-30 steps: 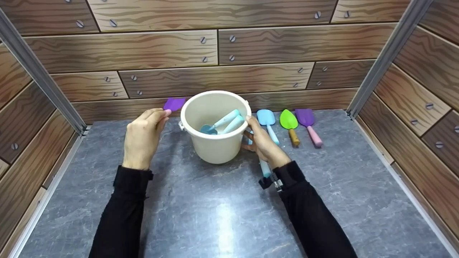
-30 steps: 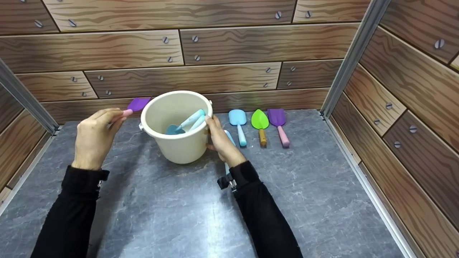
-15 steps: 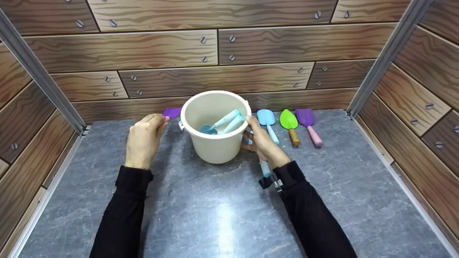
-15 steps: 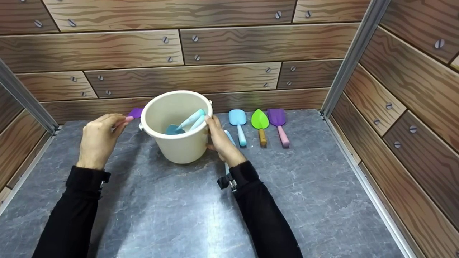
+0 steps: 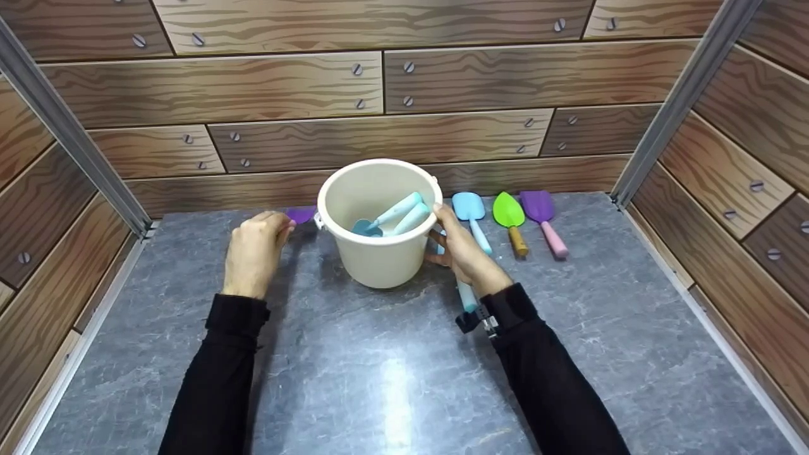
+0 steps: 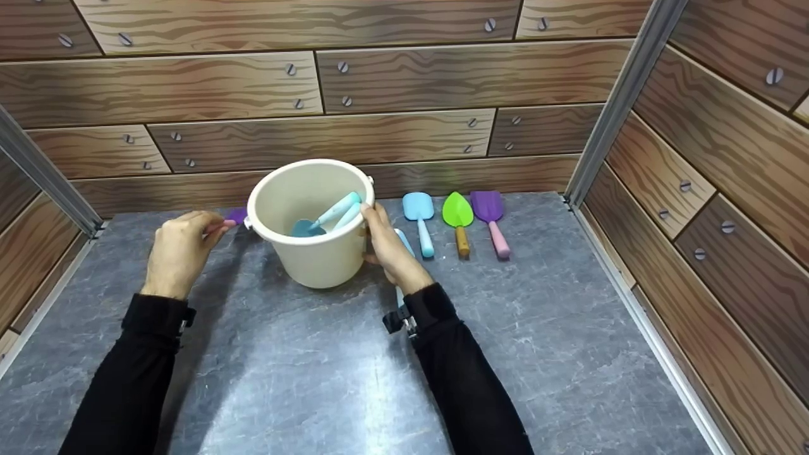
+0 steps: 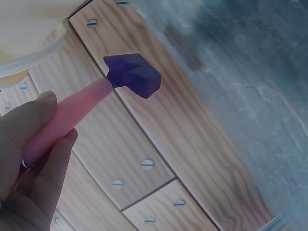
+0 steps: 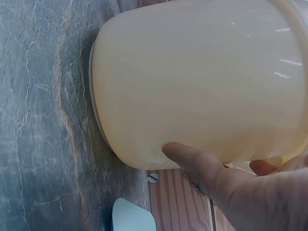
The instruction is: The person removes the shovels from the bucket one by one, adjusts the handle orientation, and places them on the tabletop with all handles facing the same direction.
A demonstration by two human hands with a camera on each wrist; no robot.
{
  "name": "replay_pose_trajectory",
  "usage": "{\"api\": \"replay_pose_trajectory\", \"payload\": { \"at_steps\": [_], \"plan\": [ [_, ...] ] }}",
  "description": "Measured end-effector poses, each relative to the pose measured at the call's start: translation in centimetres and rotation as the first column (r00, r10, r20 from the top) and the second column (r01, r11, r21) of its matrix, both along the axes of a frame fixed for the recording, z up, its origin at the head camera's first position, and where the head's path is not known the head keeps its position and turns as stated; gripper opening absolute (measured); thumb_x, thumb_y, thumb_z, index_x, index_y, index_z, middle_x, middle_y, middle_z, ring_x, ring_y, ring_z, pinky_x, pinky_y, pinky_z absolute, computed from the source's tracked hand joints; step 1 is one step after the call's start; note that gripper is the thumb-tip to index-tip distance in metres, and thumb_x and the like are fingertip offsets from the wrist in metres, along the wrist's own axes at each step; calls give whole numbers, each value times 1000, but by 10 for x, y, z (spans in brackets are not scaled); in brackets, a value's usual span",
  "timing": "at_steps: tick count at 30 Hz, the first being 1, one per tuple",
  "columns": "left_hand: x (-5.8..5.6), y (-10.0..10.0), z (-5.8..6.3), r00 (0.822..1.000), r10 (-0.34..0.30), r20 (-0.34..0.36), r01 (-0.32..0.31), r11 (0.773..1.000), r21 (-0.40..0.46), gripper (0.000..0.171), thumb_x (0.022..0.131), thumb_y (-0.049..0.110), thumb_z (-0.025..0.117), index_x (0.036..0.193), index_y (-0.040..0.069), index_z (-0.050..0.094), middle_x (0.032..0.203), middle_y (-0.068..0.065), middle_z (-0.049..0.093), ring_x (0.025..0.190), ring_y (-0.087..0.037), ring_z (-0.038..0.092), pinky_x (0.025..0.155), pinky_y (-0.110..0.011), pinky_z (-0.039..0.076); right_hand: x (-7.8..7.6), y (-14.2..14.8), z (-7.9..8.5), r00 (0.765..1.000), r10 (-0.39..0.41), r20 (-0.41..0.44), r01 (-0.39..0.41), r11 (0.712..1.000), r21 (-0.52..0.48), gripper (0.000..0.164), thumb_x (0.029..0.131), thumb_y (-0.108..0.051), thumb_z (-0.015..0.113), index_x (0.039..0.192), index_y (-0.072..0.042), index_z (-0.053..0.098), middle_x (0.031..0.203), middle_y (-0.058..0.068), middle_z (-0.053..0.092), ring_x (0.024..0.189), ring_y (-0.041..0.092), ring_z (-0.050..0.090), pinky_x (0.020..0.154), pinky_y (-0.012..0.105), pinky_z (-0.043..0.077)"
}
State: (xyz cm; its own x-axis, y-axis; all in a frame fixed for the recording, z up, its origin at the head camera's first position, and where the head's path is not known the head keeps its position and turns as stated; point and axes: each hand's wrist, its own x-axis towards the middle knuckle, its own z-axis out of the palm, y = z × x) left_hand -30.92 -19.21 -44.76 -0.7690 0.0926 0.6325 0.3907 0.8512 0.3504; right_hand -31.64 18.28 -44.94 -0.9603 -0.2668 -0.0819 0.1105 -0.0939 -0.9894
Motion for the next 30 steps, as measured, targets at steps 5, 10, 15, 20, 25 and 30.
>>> {"api": "replay_pose_trajectory", "payload": {
  "at_steps": [5,10,15,20,25,30],
  "plan": [
    [-3,-1,-7,999,16,35,-16,1000,-18,12,107,9,85,108,-2,85,110,-21,89,102,-48,87,90,-62,72,1,0,0,1000,-4,2,4,1000,-1,77,125,-51,30,189,-16,7,199,18,7,185,50,6,141,83,28],
    [-4,-1,-12,997,27,73,-24,999,-36,12,107,8,85,111,-3,86,111,-21,88,103,-49,87,91,-63,72,1,-1,-1,1000,-8,0,8,1000,-2,76,125,-51,30,189,-16,8,199,18,7,185,51,6,141,84,28],
    [-4,-1,-15,995,34,98,-29,998,-47,7,106,6,85,107,-1,86,106,-20,87,102,-52,86,89,-66,70,2,-1,0,1000,-1,-1,1,1000,0,77,125,-51,30,189,-16,6,199,18,6,185,51,5,141,84,27],
    [-4,1,-16,990,52,134,-42,996,-81,4,106,2,83,103,-1,86,103,-22,87,98,-55,85,84,-68,70,2,0,1,1000,11,-3,-11,1000,6,77,125,-52,30,189,-18,6,200,17,6,186,50,5,142,82,27],
    [-5,3,-18,980,91,176,-64,986,-154,12,108,0,77,100,-1,86,103,-29,86,92,-60,84,79,-70,70,0,1,0,1000,17,-12,-17,1000,16,76,125,-53,29,189,-18,8,200,17,7,186,49,5,142,83,27],
    [-7,4,-25,977,104,185,-65,976,-208,18,109,-4,68,98,-6,83,96,-33,83,87,-62,82,74,-72,69,-1,1,0,1000,22,-15,-21,999,25,76,125,-54,28,189,-18,7,200,17,5,186,49,4,142,83,27]
  ]
}}
